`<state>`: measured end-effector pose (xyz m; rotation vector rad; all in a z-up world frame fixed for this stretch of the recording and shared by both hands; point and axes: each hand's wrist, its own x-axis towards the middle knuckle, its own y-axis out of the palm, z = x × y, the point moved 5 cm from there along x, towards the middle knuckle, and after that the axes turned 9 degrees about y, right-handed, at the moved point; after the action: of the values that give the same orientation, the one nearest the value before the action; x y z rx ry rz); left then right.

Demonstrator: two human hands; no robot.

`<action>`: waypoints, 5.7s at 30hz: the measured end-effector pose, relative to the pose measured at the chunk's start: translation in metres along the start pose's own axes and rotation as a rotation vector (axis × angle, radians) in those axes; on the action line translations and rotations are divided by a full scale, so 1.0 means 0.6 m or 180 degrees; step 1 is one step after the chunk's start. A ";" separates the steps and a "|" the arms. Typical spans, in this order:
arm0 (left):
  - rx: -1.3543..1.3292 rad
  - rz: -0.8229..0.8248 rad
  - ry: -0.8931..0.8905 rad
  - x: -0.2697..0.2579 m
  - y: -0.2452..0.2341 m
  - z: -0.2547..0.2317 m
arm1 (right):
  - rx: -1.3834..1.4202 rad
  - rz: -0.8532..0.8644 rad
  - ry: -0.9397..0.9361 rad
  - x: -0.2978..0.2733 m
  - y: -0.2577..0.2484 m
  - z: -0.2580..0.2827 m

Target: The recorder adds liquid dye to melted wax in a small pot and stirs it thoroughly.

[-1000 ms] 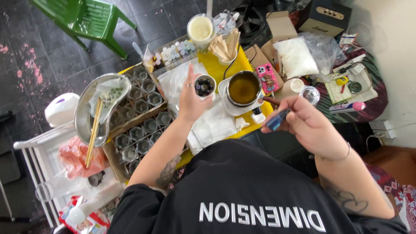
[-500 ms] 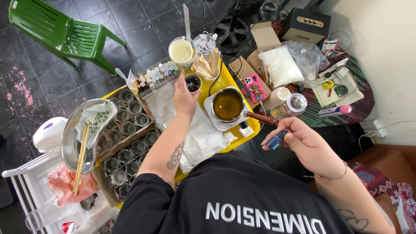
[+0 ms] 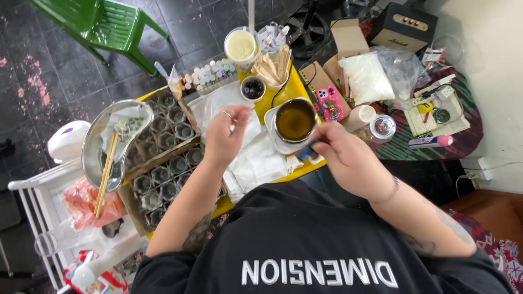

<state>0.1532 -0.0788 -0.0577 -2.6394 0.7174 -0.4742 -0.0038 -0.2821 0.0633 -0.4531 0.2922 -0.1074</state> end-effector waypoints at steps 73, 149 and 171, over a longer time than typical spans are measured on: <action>-0.5104 0.0677 -0.1776 -0.132 0.136 -0.116 | -0.1734 0.0477 -0.2485 -0.036 0.018 0.110; -0.4101 -0.0990 -0.1443 -0.245 0.080 -0.013 | -0.1929 0.0068 -0.0692 0.203 0.007 -0.128; -0.4105 -0.0922 -0.1492 -0.243 0.079 -0.005 | -0.1845 -0.0102 -0.0769 0.196 0.006 -0.125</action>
<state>0.0135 -0.0396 -0.1073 -3.7953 0.5529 0.8498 0.0855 -0.3298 -0.0325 -1.0376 0.0722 0.0044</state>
